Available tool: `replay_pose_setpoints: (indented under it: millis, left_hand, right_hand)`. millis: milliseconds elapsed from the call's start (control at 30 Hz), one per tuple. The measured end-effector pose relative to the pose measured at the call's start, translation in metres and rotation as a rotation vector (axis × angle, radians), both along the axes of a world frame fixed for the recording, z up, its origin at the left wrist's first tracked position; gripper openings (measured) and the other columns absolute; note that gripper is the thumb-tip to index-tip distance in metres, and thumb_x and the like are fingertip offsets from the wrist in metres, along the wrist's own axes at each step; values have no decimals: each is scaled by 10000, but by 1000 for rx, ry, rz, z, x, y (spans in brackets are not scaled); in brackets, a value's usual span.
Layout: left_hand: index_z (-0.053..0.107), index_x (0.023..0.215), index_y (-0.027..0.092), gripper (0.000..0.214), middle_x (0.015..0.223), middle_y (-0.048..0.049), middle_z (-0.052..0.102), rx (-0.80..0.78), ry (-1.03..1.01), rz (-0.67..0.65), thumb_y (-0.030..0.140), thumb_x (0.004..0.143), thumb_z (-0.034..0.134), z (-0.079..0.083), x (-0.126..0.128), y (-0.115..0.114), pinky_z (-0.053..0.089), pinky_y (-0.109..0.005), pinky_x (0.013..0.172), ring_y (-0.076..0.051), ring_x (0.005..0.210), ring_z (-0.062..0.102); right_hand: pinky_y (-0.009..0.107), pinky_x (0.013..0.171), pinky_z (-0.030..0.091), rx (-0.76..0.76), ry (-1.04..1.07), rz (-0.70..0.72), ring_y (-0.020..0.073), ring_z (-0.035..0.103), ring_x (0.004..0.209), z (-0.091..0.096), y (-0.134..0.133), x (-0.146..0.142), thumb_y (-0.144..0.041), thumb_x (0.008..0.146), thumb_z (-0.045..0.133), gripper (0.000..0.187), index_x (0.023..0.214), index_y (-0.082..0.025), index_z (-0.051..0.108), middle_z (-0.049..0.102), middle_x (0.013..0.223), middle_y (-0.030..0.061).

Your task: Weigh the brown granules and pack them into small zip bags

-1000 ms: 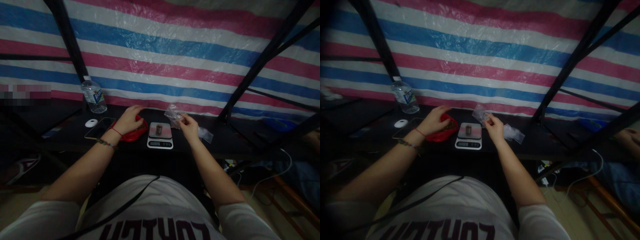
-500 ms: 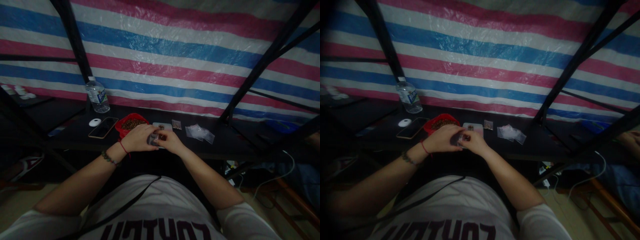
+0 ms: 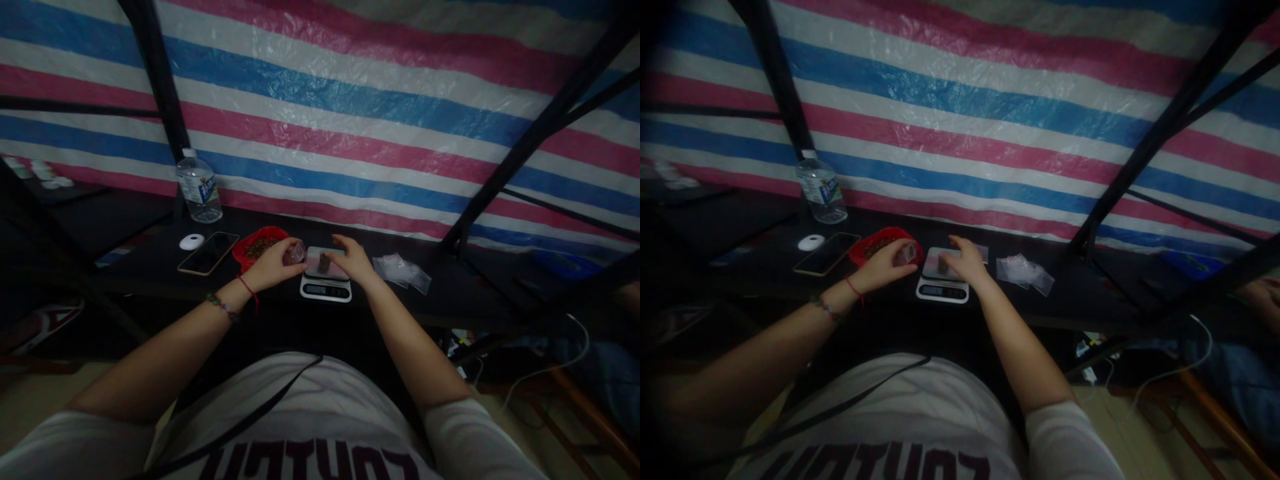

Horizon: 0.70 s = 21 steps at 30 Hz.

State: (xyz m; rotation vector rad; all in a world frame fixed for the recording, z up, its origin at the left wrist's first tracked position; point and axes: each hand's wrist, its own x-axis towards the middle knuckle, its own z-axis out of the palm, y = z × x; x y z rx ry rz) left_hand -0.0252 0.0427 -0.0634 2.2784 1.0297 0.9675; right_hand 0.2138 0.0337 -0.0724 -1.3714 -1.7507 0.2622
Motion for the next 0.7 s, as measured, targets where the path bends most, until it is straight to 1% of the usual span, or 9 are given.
replay_pose_setpoints:
  millis: [33, 100, 200, 267, 433, 500, 600, 667, 700]
  left_hand:
    - [516, 1219, 140, 631, 1198, -114, 605, -34, -18, 5, 516, 723, 620, -1, 0, 1, 438, -385, 965, -266, 1086, 576]
    - [521, 1206, 135, 636, 1192, -115, 608, -89, -28, 7, 546, 727, 602, -3, -1, 4, 433, -383, 967, -268, 1087, 575]
    - [545, 1144, 136, 603, 1137, -107, 628, -130, -26, -3, 585, 741, 572, -6, -1, 6, 445, -378, 941, -263, 1049, 587]
    - [549, 1116, 142, 577, 1104, -100, 635, -133, -31, -8, 593, 756, 552, -8, -1, 7, 457, -376, 917, -255, 1022, 594]
    - [558, 1078, 170, 513, 1037, -73, 643, -94, -55, -56, 568, 756, 591, -17, 3, 4, 477, -350, 870, -220, 943, 610]
    - [570, 1047, 181, 486, 1007, -63, 648, -68, -41, -68, 558, 744, 617, -20, 6, 1, 485, -338, 839, -211, 906, 615]
    - [584, 1014, 188, 464, 969, -57, 650, -27, 8, -63, 556, 736, 631, -22, 9, -5, 489, -337, 804, -210, 871, 614]
    - [589, 1022, 190, 463, 965, -53, 651, -7, 18, -69, 549, 734, 638, -23, 11, -9, 486, -336, 795, -211, 867, 615]
    - [587, 1035, 189, 471, 964, -52, 652, -1, 14, -73, 544, 732, 644, -23, 12, -11, 485, -334, 789, -211, 866, 616]
  right_hand:
    - [423, 979, 436, -29, -65, -8, 245, 593, 1099, -4, 6, 2, -349, 706, 720, 539, 1213, -198, 617, 644, 1184, 115]
    - [446, 1008, 413, -77, -173, 4, 263, 584, 1123, -14, 14, 2, -328, 663, 757, 567, 1197, -189, 627, 639, 1201, 122]
    - [440, 989, 433, -91, -254, 45, 266, 610, 1081, -25, 20, 1, -248, 643, 762, 465, 1096, -190, 680, 675, 1135, 109]
    - [423, 967, 454, -77, -236, 54, 256, 627, 1045, -27, 20, 0, -202, 648, 743, 399, 1044, -195, 698, 693, 1088, 97]
    - [393, 918, 487, -1, -56, 67, 220, 633, 987, -22, 10, 0, -165, 656, 700, 388, 1043, -187, 686, 678, 1043, 88]
    - [367, 874, 508, 8, 73, 134, 198, 640, 946, -18, 2, -2, -172, 667, 684, 416, 1083, -186, 661, 660, 1037, 83]
    - [336, 840, 521, -39, 264, 281, 171, 652, 912, -12, -11, -8, -207, 677, 692, 515, 1180, -203, 580, 647, 1050, 63]
    - [331, 837, 521, -76, 336, 331, 166, 655, 913, -8, -20, -14, -226, 663, 724, 568, 1198, -217, 534, 651, 1056, 52]
    - [330, 834, 521, -88, 351, 334, 165, 656, 911, -6, -23, -16, -232, 655, 738, 560, 1176, -219, 532, 657, 1050, 49]
